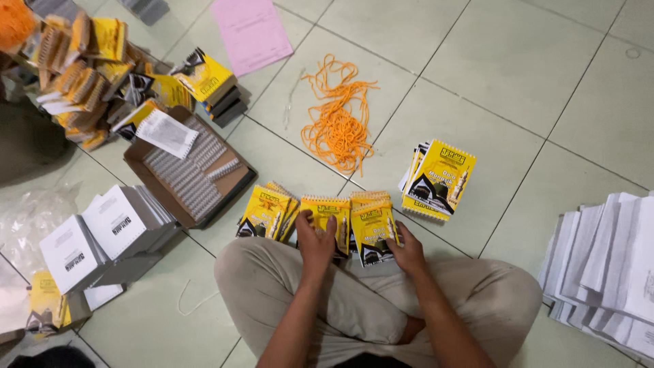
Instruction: The person sits on the floor and ties yellow spiral-bound notebooks with orange string. They pick up a notebook, wrap the string around the spiral binding, tie a knot, and place the finished notebook into a stack. This process is repeated for multiple notebooks.
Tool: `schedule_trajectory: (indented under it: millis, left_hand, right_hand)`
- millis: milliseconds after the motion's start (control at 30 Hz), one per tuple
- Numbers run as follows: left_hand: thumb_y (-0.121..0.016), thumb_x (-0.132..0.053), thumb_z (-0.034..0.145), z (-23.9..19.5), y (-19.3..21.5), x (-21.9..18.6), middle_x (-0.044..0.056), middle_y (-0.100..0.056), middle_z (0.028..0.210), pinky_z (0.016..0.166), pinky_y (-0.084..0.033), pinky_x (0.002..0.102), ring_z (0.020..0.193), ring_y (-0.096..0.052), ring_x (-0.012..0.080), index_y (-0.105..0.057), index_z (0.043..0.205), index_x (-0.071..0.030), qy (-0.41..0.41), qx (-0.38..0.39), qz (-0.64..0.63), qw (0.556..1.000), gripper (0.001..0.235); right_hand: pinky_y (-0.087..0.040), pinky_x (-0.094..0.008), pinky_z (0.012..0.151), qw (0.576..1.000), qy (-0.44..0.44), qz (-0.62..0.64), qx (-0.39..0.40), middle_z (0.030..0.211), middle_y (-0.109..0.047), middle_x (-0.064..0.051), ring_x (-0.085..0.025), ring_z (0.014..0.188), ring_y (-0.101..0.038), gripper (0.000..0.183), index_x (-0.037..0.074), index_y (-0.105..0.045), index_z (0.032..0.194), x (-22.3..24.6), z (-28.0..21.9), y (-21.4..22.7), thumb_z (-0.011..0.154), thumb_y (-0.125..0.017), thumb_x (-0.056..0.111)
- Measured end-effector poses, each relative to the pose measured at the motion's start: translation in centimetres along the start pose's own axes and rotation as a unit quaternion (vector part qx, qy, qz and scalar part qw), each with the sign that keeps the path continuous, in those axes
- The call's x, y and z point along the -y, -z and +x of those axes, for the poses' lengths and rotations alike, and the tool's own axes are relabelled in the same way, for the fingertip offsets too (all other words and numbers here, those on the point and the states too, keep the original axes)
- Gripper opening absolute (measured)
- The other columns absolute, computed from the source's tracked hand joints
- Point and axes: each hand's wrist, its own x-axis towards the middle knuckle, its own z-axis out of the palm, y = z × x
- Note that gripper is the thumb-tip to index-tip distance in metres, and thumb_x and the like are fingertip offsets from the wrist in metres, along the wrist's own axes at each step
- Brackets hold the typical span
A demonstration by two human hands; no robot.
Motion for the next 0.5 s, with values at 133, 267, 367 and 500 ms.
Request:
schedule_trajectory:
  millis: [133, 267, 367, 500]
  left_hand:
    - [-0.065, -0.040, 0.103, 2.3, -1.8, 2.0, 0.030, -0.040, 0.138, 0.110, -0.042, 0.057, 0.134, -0.044, 0.0470, -0.035, 0.142, 0.006, -0.027, 0.029, 0.045, 0.998, 0.068]
    - [-0.075, -0.020, 0.089, 2.0, -4.4, 2.9, 0.029, -0.051, 0.135, 0.103, -0.045, 0.056, 0.127, -0.053, 0.0482, -0.058, 0.132, 0.000, -0.222, 0.066, 0.269, 0.935, 0.050]
    - [-0.077, -0.024, 0.079, 1.1, -5.5, 2.3, 0.029, -0.049, 0.140, 0.105, -0.039, 0.057, 0.128, -0.049, 0.0489, -0.056, 0.135, -0.004, -0.250, 0.017, 0.324, 0.912, 0.063]
    - [-0.079, -0.024, 0.078, 1.0, -5.2, 2.6, 0.025, -0.050, 0.142, 0.106, -0.036, 0.055, 0.131, -0.047, 0.0453, -0.059, 0.134, -0.010, -0.273, -0.016, 0.374, 0.886, 0.061]
  right_hand:
    - [-0.055, -0.050, 0.099, 0.997, -0.053, -0.052, -0.035, 0.123, -0.072, -0.022, -0.040, 0.115, -0.068, 0.056, 0.009, -0.062, 0.143, 0.2, -1.0, -1.0, 0.093, -0.070, 0.034]
    - [-0.059, -0.044, 0.081, 0.990, -0.061, -0.094, -0.091, 0.090, -0.078, -0.016, -0.033, 0.092, -0.076, 0.043, 0.015, -0.075, 0.126, -0.8, -1.3, -1.7, 0.096, -0.070, 0.045]
    - [-0.057, -0.051, 0.088, 0.977, 0.013, -0.141, -0.157, 0.105, -0.071, -0.021, -0.041, 0.099, -0.071, 0.037, 0.004, -0.072, 0.115, -2.0, -2.2, -1.9, 0.097, -0.070, 0.037]
    - [-0.056, -0.051, 0.090, 0.981, -0.019, -0.124, -0.149, 0.108, -0.067, -0.016, -0.038, 0.101, -0.070, 0.041, 0.006, -0.070, 0.114, -2.9, -2.8, -2.3, 0.103, -0.062, 0.045]
